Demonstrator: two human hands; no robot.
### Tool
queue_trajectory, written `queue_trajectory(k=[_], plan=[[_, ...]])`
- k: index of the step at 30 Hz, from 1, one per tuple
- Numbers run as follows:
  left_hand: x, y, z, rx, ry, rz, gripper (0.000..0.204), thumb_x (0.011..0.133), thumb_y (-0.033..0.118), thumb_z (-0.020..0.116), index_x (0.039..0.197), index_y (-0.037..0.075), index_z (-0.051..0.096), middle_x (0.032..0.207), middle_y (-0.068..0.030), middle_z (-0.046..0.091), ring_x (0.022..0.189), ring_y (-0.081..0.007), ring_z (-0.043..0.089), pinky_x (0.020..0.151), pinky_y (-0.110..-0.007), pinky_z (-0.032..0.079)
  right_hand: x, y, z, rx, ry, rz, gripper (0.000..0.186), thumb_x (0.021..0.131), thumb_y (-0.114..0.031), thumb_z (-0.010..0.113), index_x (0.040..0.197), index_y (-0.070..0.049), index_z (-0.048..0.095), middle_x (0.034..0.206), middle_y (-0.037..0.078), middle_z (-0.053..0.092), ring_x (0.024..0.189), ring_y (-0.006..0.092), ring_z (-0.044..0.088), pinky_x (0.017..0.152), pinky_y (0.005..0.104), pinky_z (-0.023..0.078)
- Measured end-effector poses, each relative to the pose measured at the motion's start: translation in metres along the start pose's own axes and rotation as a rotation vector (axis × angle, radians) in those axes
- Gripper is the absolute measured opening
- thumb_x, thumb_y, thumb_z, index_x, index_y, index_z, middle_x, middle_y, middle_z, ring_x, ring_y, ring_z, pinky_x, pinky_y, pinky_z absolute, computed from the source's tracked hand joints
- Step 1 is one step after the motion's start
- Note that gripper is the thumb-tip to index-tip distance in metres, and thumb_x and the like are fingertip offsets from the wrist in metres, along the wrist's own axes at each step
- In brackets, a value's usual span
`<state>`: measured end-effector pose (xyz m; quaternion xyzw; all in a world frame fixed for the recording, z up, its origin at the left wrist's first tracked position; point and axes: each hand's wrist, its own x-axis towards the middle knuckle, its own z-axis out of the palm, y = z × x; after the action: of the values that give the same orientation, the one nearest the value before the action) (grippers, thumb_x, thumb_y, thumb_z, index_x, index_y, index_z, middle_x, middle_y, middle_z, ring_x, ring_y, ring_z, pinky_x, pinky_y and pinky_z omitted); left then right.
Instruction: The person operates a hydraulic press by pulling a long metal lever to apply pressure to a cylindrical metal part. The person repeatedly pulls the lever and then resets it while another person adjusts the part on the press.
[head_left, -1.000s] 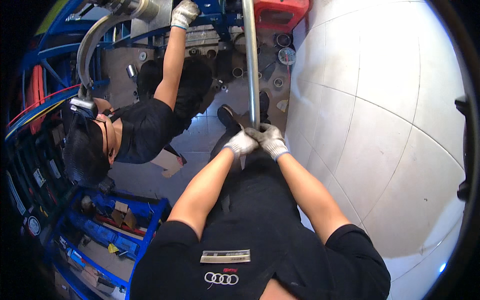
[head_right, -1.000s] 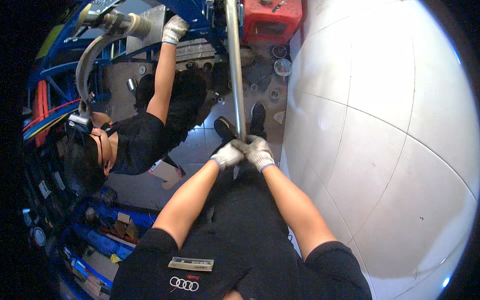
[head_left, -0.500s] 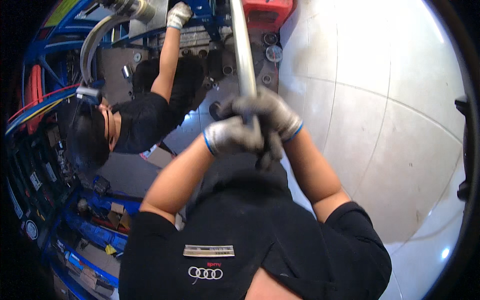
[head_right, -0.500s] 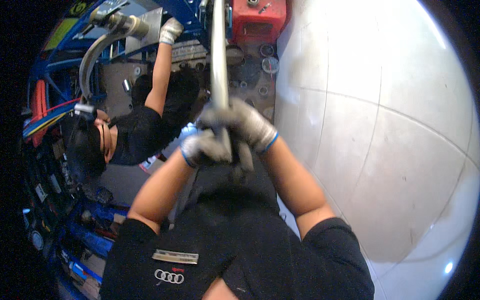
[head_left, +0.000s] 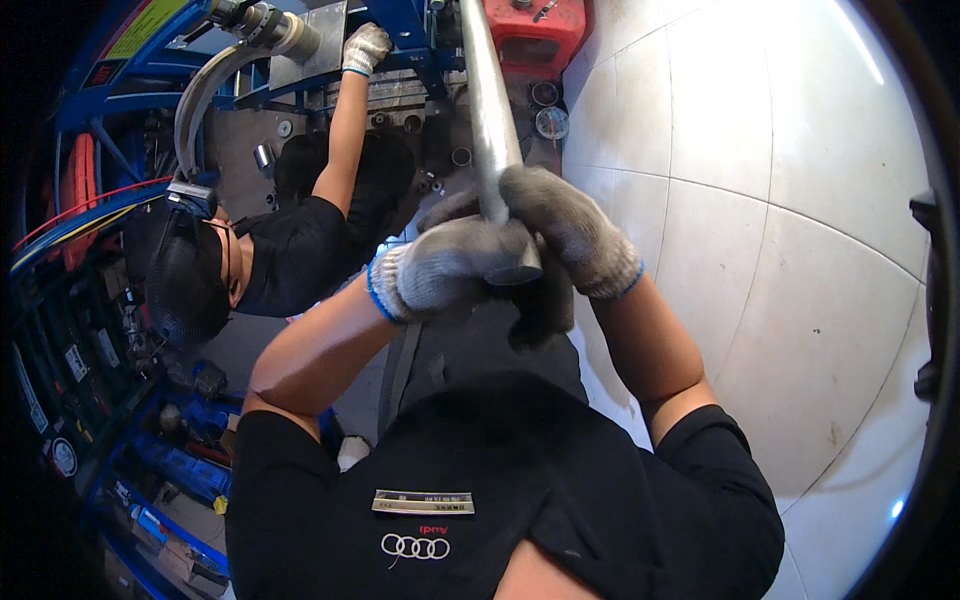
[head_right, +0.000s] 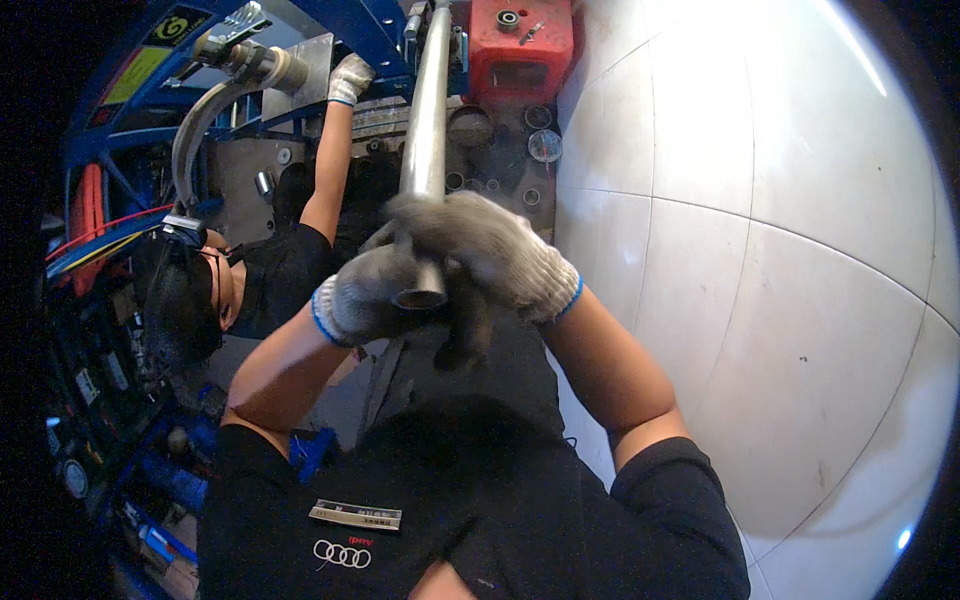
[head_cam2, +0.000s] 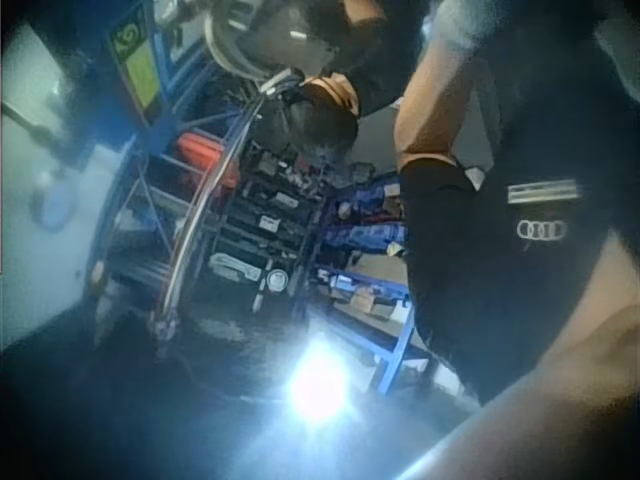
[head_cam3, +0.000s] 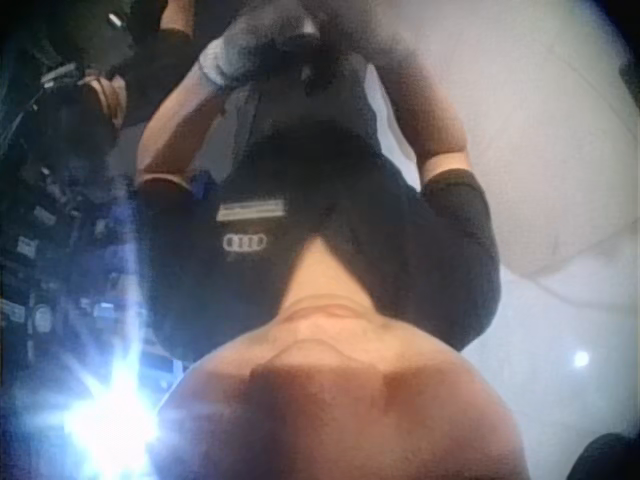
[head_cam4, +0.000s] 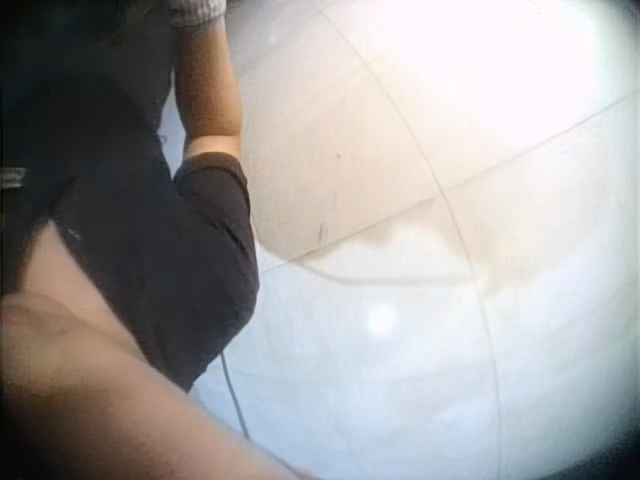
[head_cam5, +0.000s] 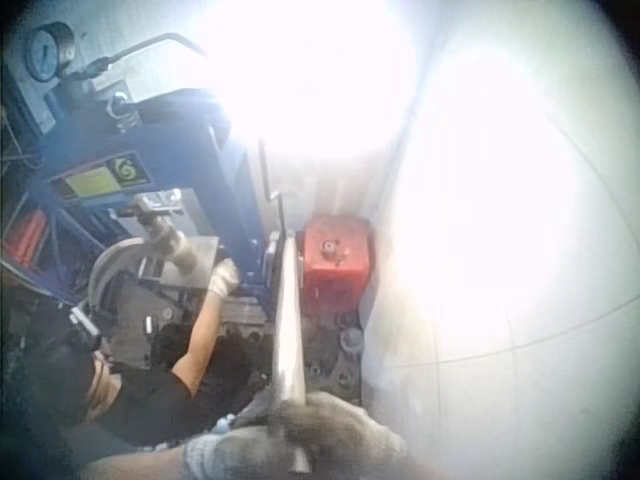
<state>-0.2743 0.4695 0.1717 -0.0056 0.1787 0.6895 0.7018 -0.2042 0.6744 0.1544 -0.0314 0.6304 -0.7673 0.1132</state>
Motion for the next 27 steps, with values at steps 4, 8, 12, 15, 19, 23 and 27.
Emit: queue_trajectory(k=[4, 8, 12, 15, 19, 23, 27], plan=[[0.011, -0.035, -0.048, 0.204, 0.035, -0.193, 0.037, 0.089, 0.026, 0.073, 0.117, 0.003, 0.065, 0.109, -0.0149, 0.068, 0.102, -0.0285, 0.066, 0.089, -0.042, 0.055, 0.014, 0.028, 0.011, 0.319, -0.076, 0.310, 0.042, 0.088, -0.034, 0.074, 0.117, -0.005, 0.070, 0.100, 0.009, 0.071, 0.091, 0.0185, 0.068, 0.081, 0.0342, 0.056], [0.046, -0.114, -0.155, 0.849, 0.285, -0.332, 0.053, 0.093, 0.030, 0.066, 0.136, 0.002, 0.054, 0.129, -0.0146, 0.062, 0.127, -0.0283, 0.054, 0.109, -0.040, 0.041, 0.010, 0.139, 0.023, -0.204, 0.237, 1.053, 0.055, 0.078, -0.048, 0.079, 0.109, -0.002, 0.074, 0.102, 0.017, 0.074, 0.101, 0.0277, 0.070, 0.092, 0.0371, 0.053], [0.056, -0.122, -0.172, 1.022, 0.528, -0.367, 0.039, 0.093, 0.039, 0.062, 0.113, 0.005, 0.067, 0.099, -0.0117, 0.069, 0.089, -0.0207, 0.064, 0.078, -0.035, 0.050, 0.018, 0.156, 0.022, -0.654, 0.089, 1.123, 0.069, 0.077, -0.065, 0.070, 0.100, 0.000, 0.076, 0.102, 0.023, 0.073, 0.097, 0.0343, 0.072, 0.088, 0.0408, 0.055], [0.037, -0.067, -0.099, 0.753, 0.426, -0.258, 0.048, 0.091, 0.049, 0.065, 0.109, 0.005, 0.068, 0.094, -0.0072, 0.069, 0.076, -0.0211, 0.065, 0.069, -0.033, 0.053, 0.028, 0.083, 0.006, -0.437, 0.083, 0.915, 0.066, 0.081, -0.059, 0.073, 0.102, 0.003, 0.073, 0.091, 0.018, 0.073, 0.085, 0.0257, 0.071, 0.078, 0.0369, 0.055], [0.013, 0.006, -0.002, 0.145, -0.193, -0.012, 0.044, 0.092, 0.044, 0.069, 0.105, 0.002, 0.067, 0.097, -0.0159, 0.070, 0.089, -0.0243, 0.071, 0.076, -0.035, 0.060, 0.022, -0.020, 0.009, 0.578, -0.043, 0.150, 0.053, 0.086, -0.044, 0.072, 0.112, 0.002, 0.069, 0.106, 0.016, 0.071, 0.094, 0.0217, 0.068, 0.086, 0.0363, 0.054], [0.028, -0.019, -0.035, 0.171, -0.236, -0.010, 0.035, 0.089, 0.031, 0.068, 0.103, -0.002, 0.070, 0.098, -0.0200, 0.072, 0.081, -0.0315, 0.072, 0.070, -0.039, 0.057, 0.022, 0.009, 0.015, 0.636, 0.011, 0.444, 0.054, 0.080, -0.033, 0.076, 0.120, 0.003, 0.067, 0.111, 0.013, 0.070, 0.099, 0.0210, 0.066, 0.091, 0.0348, 0.053], [0.048, -0.099, -0.139, 0.628, 0.418, -0.334, 0.039, 0.078, 0.009, 0.078, 0.115, 0.004, 0.066, 0.098, -0.0136, 0.072, 0.093, -0.0253, 0.069, 0.084, -0.039, 0.054, 0.013, 0.140, 0.029, -0.043, 0.349, 1.037, 0.054, 0.077, -0.036, 0.077, 0.115, 0.002, 0.070, 0.105, 0.017, 0.073, 0.101, 0.0238, 0.069, 0.090, 0.0397, 0.054]])
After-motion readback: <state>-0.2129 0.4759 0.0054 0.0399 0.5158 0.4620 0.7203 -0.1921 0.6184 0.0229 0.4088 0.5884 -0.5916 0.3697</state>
